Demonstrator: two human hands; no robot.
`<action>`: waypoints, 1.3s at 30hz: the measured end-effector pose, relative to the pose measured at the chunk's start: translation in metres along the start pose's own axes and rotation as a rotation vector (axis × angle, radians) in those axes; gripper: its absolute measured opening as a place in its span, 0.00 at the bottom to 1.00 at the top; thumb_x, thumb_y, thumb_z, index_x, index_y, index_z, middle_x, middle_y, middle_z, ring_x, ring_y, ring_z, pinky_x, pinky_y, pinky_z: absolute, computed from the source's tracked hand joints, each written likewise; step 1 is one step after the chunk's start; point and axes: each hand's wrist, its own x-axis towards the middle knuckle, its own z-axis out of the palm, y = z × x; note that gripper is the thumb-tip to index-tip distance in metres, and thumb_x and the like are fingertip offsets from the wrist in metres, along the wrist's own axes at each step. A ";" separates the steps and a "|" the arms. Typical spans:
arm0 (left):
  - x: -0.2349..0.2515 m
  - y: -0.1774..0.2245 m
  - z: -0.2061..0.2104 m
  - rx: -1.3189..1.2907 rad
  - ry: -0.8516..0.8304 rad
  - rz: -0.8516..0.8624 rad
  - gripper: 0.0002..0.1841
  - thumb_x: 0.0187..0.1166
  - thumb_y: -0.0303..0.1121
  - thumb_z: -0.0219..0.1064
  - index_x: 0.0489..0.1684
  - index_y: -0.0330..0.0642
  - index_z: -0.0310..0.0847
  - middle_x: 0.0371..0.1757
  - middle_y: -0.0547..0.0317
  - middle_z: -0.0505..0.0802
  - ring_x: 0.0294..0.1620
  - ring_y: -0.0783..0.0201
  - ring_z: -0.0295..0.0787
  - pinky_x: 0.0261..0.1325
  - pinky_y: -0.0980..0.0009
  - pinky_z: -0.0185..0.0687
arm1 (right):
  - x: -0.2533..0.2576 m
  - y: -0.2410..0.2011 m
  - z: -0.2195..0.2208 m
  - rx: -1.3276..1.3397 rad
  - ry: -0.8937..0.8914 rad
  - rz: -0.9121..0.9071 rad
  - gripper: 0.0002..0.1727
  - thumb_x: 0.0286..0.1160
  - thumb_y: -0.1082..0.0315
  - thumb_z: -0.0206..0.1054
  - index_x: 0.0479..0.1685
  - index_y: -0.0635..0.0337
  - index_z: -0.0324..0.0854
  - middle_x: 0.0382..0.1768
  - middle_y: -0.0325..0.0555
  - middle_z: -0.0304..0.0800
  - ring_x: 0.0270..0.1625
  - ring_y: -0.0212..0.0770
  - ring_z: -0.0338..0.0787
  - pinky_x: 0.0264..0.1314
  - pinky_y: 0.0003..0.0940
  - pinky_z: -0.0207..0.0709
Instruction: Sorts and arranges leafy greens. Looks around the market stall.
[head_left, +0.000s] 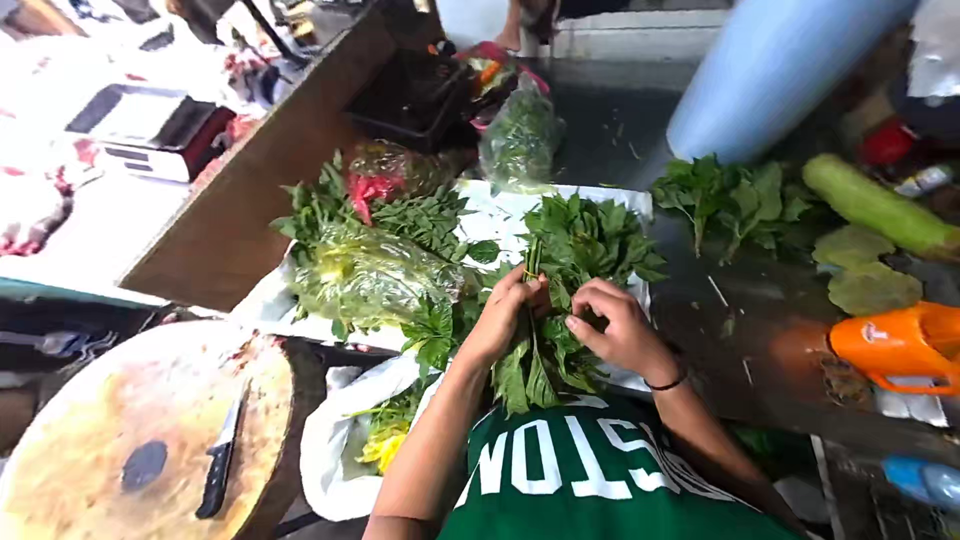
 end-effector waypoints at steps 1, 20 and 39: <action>0.000 0.002 -0.007 -0.008 0.076 -0.046 0.17 0.89 0.48 0.50 0.51 0.45 0.77 0.28 0.62 0.82 0.29 0.68 0.80 0.36 0.70 0.80 | 0.003 -0.011 0.006 -0.142 -0.048 -0.066 0.17 0.77 0.46 0.65 0.35 0.47 0.88 0.43 0.34 0.90 0.51 0.35 0.88 0.55 0.43 0.84; -0.012 0.000 -0.035 0.178 -0.037 0.110 0.22 0.96 0.40 0.43 0.76 0.41 0.77 0.45 0.53 0.90 0.45 0.61 0.87 0.54 0.61 0.87 | 0.052 0.024 0.072 0.994 0.022 0.282 0.55 0.66 0.28 0.70 0.92 0.48 0.59 0.78 0.46 0.80 0.39 0.38 0.90 0.28 0.30 0.84; -0.001 0.002 -0.047 0.863 -0.271 0.285 0.14 0.87 0.43 0.64 0.54 0.46 0.91 0.42 0.65 0.96 0.43 0.70 0.92 0.55 0.60 0.90 | 0.088 -0.041 -0.002 0.337 -0.238 0.171 0.42 0.62 0.65 0.85 0.83 0.55 0.75 0.76 0.41 0.84 0.61 0.35 0.94 0.57 0.34 0.92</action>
